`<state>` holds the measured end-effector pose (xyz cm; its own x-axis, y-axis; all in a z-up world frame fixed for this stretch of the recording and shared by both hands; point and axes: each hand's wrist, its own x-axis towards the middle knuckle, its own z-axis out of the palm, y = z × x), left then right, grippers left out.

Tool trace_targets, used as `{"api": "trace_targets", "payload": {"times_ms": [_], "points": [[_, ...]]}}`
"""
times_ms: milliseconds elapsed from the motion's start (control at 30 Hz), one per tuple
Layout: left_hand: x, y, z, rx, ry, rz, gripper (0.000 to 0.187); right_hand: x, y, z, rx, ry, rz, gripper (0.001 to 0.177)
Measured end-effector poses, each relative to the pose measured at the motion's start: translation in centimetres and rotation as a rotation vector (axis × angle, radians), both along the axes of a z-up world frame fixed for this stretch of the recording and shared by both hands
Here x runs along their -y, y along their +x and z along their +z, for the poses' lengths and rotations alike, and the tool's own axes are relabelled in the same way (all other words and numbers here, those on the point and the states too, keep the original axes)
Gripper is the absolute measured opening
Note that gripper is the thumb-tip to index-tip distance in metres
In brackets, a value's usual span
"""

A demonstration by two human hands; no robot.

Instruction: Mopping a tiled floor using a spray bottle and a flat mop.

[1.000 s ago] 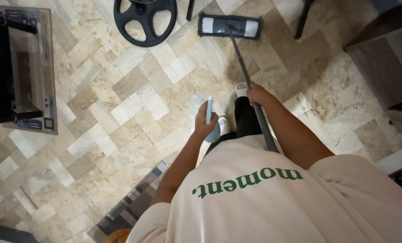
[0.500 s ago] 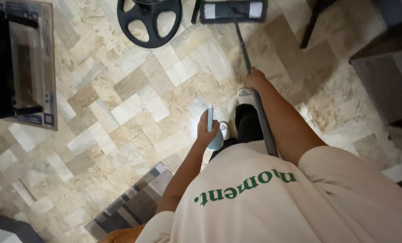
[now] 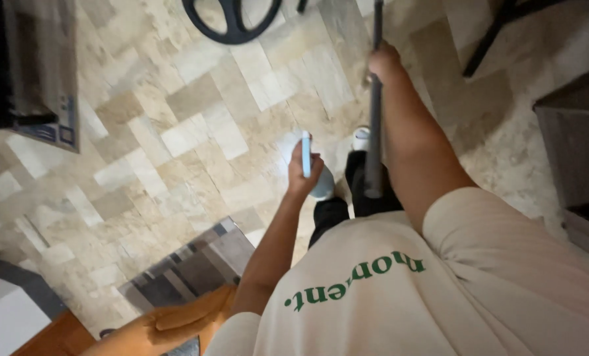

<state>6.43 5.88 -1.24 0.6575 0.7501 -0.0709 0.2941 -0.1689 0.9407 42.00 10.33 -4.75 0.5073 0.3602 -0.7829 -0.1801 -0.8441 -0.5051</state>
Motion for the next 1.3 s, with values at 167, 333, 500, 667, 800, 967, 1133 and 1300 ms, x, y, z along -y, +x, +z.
{"api": "trace_targets", "payload": {"times_ms": [167, 333, 500, 667, 800, 967, 1133, 1300], "points": [[1.7, -1.2, 2.8, -0.108, -0.005, 0.038, 0.063, 4.4, 0.0, -6.5, 0.125, 0.068, 0.101, 0.056], [4.0, -4.5, 1.9, -0.06, 0.03, 0.012, 0.062, 10.2, -2.0, 2.2, 0.108, -0.229, 0.241, 0.04], [6.9, -8.8, -1.6, -0.129, -0.178, 0.04, 0.065, 17.7, -6.2, -9.5, 0.099, -0.194, 0.399, 0.068], [8.9, -11.3, -1.2, -0.079, -0.126, -0.051, 0.062, 24.2, -15.3, -4.1, 0.051, -0.142, 0.304, 0.07], [9.1, -13.8, -2.7, -0.001, -0.098, -0.129, 0.066, 30.1, -20.1, -8.0, -0.046, -0.107, 0.184, 0.074], [9.5, -14.5, -0.9, -0.034, 0.013, -0.271, 0.063, 36.4, -26.2, -1.7, -0.099, 0.004, -0.004, 0.069], [10.6, -14.0, -0.9, -0.055, 0.082, -0.372, 0.064, 42.4, -31.0, -1.2, -0.128, 0.01, -0.203, 0.069], [11.9, -12.6, -2.1, -0.034, -0.056, -0.442, 0.071, 43.2, -32.2, -0.9, -0.113, -0.008, -0.24, 0.066]]}}
